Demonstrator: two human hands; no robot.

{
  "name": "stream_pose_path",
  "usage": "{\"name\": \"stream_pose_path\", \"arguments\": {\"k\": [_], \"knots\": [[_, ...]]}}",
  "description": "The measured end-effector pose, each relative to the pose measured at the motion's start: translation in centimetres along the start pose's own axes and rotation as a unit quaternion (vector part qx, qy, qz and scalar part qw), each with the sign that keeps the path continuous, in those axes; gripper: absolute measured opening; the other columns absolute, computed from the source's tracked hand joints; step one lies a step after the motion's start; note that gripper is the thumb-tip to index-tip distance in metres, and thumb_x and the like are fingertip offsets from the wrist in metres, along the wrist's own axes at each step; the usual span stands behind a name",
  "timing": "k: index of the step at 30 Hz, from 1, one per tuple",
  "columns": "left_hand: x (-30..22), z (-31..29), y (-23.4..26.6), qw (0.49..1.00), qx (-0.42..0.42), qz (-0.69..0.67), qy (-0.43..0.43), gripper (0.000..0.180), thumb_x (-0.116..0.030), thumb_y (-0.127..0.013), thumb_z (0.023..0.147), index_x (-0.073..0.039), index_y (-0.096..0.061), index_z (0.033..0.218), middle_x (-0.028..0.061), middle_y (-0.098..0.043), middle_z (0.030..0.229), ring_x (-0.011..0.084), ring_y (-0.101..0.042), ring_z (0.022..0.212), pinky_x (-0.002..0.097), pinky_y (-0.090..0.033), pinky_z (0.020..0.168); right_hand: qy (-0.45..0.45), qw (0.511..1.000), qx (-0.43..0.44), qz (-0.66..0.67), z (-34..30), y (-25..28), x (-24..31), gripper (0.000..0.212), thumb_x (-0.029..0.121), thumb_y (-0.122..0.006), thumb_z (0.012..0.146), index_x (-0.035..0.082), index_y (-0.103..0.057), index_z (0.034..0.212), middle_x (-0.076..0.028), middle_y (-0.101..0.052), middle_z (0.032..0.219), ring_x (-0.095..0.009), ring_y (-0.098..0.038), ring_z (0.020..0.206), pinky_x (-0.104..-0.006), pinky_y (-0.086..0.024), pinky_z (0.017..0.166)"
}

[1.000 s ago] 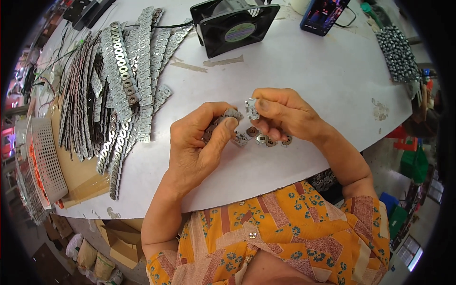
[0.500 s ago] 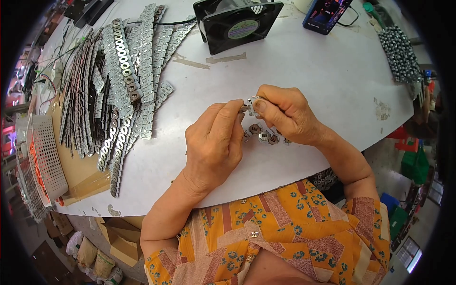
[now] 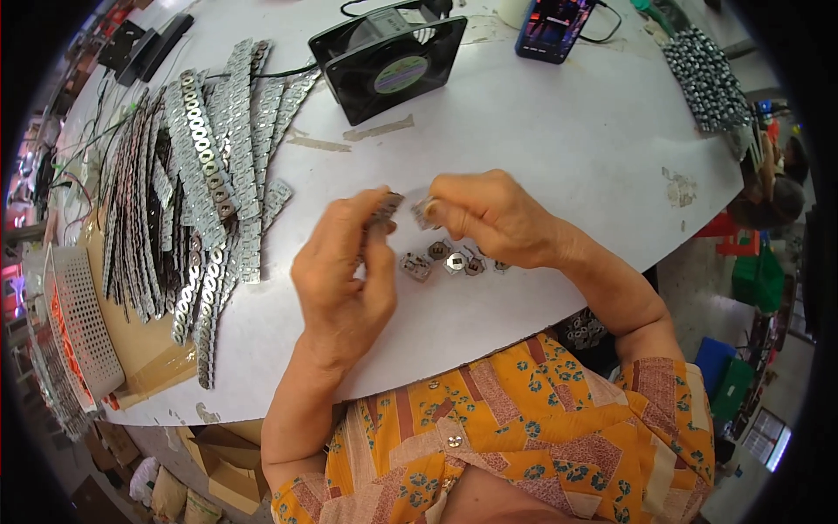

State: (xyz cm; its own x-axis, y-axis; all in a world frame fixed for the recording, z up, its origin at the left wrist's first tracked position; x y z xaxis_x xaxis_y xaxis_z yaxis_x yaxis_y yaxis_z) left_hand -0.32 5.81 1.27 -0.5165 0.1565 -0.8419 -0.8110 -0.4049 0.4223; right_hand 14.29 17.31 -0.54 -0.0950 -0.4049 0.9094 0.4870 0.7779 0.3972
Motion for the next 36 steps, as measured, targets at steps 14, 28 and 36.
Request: {"name": "stream_pose_path", "arguments": {"k": [14,28,36], "knots": [[-0.2,0.0,-0.6,0.987,0.134,-0.078,0.032,0.029,0.013,-0.064,0.091,0.002,-0.069,0.117,0.0132,-0.068,0.085,0.0205,-0.068,0.069,0.0289,-0.053,0.064,0.099,0.994,0.032,0.016,-0.2,0.7,0.0,0.022,0.016,-0.067,0.102,0.001,-0.065,0.085,-0.009,-0.057,0.068,-0.026,-0.056,0.055,-0.0358,-0.044,0.053],[0.6,-0.5,-0.3,0.973,0.19,-0.085,0.1,0.008,-0.001,-0.067,0.098,0.003,-0.068,0.104,0.0105,-0.07,0.078,0.017,-0.067,0.062,0.0284,-0.051,0.056,0.172,0.979,0.043,-0.102,-0.6,-0.2,1.3,0.025,0.017,-0.071,0.099,0.001,-0.06,0.083,-0.009,-0.056,0.065,-0.026,-0.054,0.052,-0.0362,-0.042,0.05],[1.8,-0.5,-0.6,0.947,0.104,-0.246,0.179,0.009,-0.003,-0.063,0.102,0.002,-0.069,0.106,0.0046,-0.071,0.086,0.007,-0.064,0.071,0.0223,-0.05,0.06,-0.258,0.89,0.112,0.36,-0.6,-1.3,-0.7,0.036,0.034,-0.052,0.11,0.007,-0.062,0.089,0.004,-0.056,0.065,-0.002,-0.046,0.049,-0.0179,-0.033,0.043]]}}
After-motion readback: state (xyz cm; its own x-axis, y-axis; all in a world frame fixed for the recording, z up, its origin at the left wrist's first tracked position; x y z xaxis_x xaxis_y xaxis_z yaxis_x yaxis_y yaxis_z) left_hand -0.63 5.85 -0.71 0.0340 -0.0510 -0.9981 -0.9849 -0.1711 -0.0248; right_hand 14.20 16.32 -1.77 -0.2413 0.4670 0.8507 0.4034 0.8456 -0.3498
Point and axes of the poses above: each hand's wrist, its own z-axis towards the middle knuckle, its own y-axis out of the back of the hand, x = y × z, the point moved 5 cm from there along z, towards the middle knuckle
